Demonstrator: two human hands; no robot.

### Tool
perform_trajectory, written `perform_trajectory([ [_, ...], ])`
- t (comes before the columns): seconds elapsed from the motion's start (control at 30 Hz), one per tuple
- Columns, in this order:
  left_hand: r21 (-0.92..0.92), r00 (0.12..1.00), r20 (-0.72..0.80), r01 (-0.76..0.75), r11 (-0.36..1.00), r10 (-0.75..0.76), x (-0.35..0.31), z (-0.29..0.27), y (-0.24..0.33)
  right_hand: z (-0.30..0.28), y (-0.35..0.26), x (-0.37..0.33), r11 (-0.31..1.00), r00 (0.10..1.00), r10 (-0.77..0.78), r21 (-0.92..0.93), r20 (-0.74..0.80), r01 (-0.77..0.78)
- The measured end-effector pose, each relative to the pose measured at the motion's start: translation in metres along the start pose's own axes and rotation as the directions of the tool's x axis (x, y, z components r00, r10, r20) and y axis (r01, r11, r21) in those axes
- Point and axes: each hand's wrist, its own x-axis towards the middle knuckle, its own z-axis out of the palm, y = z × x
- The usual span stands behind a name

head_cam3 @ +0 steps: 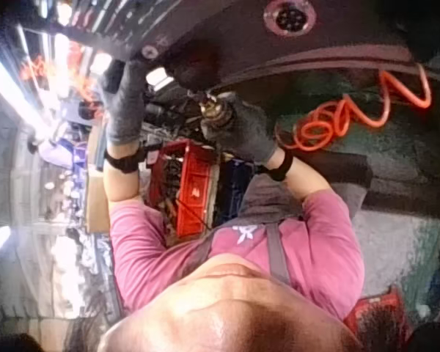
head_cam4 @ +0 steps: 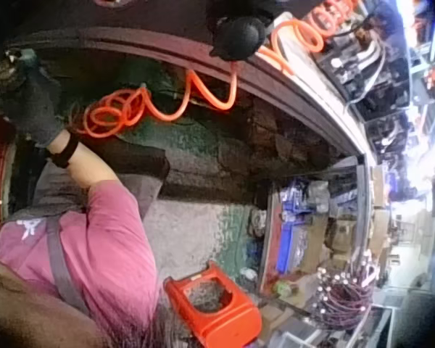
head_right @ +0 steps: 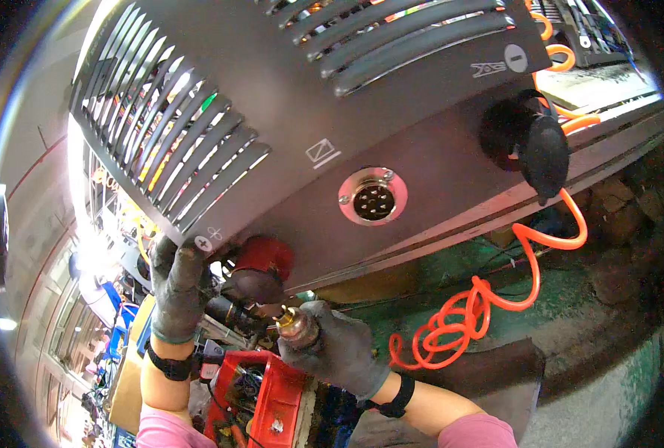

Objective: Assembling internal electrical components and wiring into a DC inverter housing on an assembly line.

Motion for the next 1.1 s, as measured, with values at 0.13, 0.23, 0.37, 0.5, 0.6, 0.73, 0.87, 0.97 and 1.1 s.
perform_trajectory([
  [0.13, -0.009, 0.996, -0.042, 0.074, 0.997, -0.075, -0.003, 0.009, 0.009, -0.007, -0.004, -0.001, 1.000, 1.000, 0.004, 0.031, 0.012, -0.004],
  [0.23, -0.134, 0.993, -0.084, 0.068, 0.989, -0.079, -0.008, 0.022, 0.009, -0.018, 0.003, -0.004, 0.998, 0.998, 0.016, 0.059, 0.061, -0.020],
  [0.37, -0.023, 0.985, -0.163, 0.060, 0.998, -0.063, -0.009, 0.036, 0.015, -0.038, 0.019, -0.030, 0.977, 0.979, 0.129, -0.190, 0.158, -0.098],
  [0.5, 0.017, 0.964, -0.264, -0.031, 0.999, 0.035, -0.006, 0.055, 0.022, -0.081, 0.016, -0.054, 0.964, 0.977, 0.173, -0.225, 0.125, -0.142],
  [0.6, 0.069, 0.950, -0.311, 0.007, 0.998, 0.015, -0.004, 0.064, 0.023, -0.120, 0.001, -0.045, 0.955, 0.993, 0.085, -0.291, 0.081, -0.058],
  [0.73, 0.616, 0.678, -0.396, -0.304, 0.726, 0.619, -0.005, 0.067, 0.025, -0.148, -0.016, -0.021, 0.973, 0.990, 0.047, -0.220, -0.134, -0.076],
  [0.87, 0.643, 0.726, -0.074, -0.489, 0.589, 0.684, -0.035, 0.108, 0.052, -0.164, -0.017, -0.002, 0.944, 0.985, 0.029, -0.320, -0.169, -0.082],
  [0.97, 0.624, 0.793, 0.007, -0.479, 0.617, 0.609, -0.018, 0.147, 0.056, -0.163, -0.018, -0.001, 0.952, 0.988, 0.043, -0.294, -0.148, -0.086],
  [1.1, 0.625, 0.857, -0.166, -0.291, 0.724, 0.488, -0.011, 0.167, 0.057, -0.164, -0.016, 0.001, 0.971, 0.995, 0.062, -0.226, -0.073, -0.077],
])
